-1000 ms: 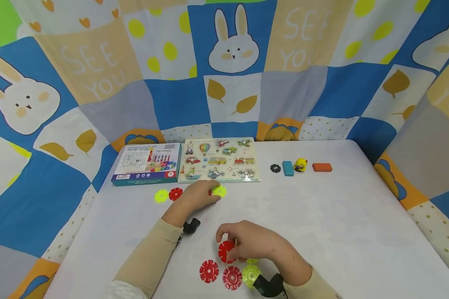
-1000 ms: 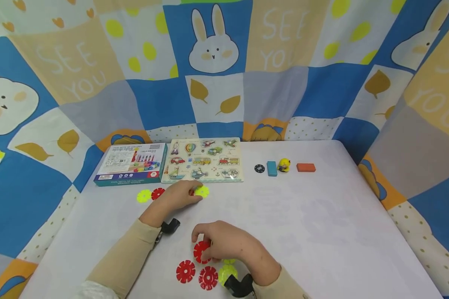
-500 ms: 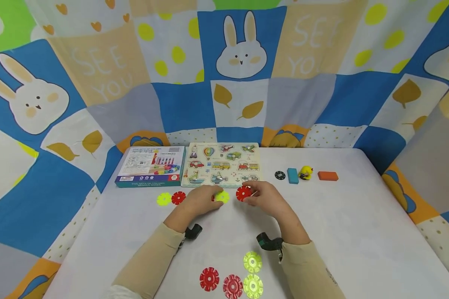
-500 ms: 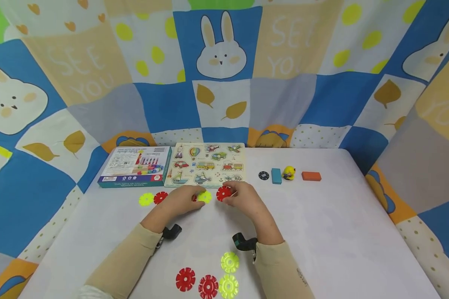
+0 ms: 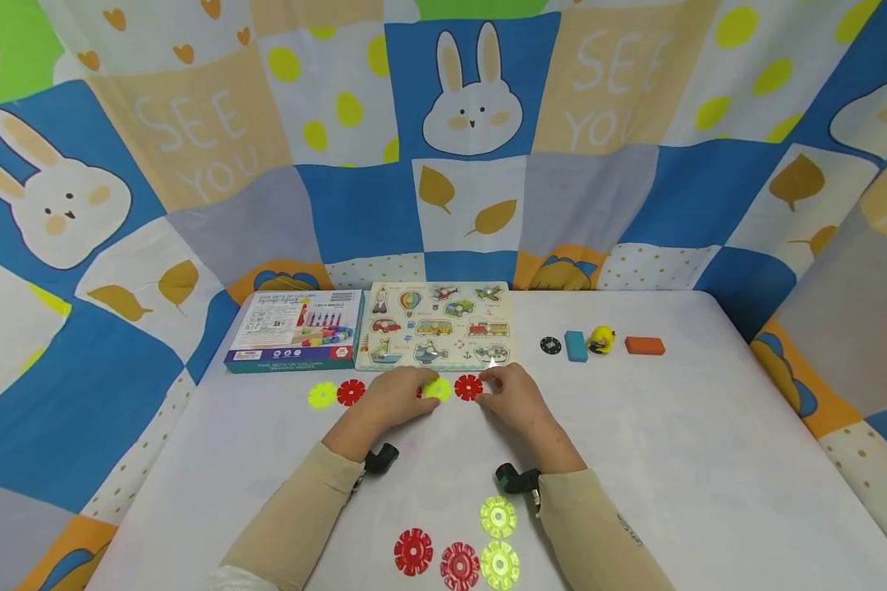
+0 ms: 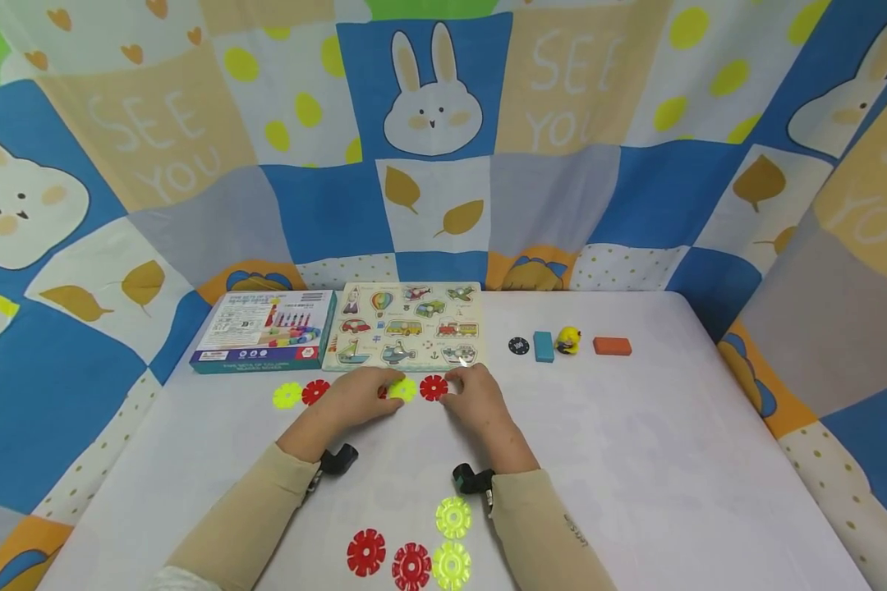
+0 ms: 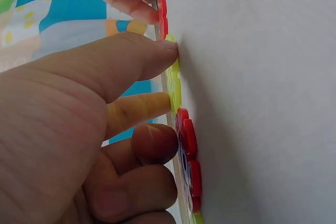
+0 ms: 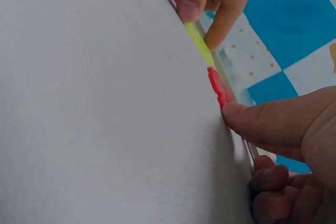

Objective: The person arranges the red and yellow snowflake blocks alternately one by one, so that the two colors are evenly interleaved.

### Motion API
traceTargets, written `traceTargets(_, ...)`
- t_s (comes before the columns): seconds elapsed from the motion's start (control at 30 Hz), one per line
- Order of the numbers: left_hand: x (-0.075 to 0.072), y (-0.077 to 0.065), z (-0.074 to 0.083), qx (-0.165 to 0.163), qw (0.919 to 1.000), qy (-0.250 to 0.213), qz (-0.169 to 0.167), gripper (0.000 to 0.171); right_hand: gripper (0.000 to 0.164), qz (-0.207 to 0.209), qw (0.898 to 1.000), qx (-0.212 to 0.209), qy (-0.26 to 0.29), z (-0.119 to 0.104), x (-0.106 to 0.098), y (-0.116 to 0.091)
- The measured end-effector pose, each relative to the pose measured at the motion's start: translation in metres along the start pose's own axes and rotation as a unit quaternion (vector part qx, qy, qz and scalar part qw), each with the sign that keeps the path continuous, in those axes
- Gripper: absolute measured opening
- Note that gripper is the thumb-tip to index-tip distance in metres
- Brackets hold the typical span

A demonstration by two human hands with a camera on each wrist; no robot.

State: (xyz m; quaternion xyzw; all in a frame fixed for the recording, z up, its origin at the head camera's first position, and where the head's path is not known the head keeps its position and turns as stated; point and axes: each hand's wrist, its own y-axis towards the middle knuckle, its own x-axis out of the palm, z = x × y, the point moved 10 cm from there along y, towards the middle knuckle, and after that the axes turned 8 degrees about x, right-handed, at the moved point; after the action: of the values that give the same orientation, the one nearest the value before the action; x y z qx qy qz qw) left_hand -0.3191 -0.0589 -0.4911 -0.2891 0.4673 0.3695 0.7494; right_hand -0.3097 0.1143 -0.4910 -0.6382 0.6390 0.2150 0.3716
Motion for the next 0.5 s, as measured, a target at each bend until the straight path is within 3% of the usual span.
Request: traceTargets(0.5,-0.005,0.007,0.014,0.005,0.9999,0.011,-0.002,0.05,0.026,-0.017,1.0,-0.001,0.007,0.002,0.002,0.0)
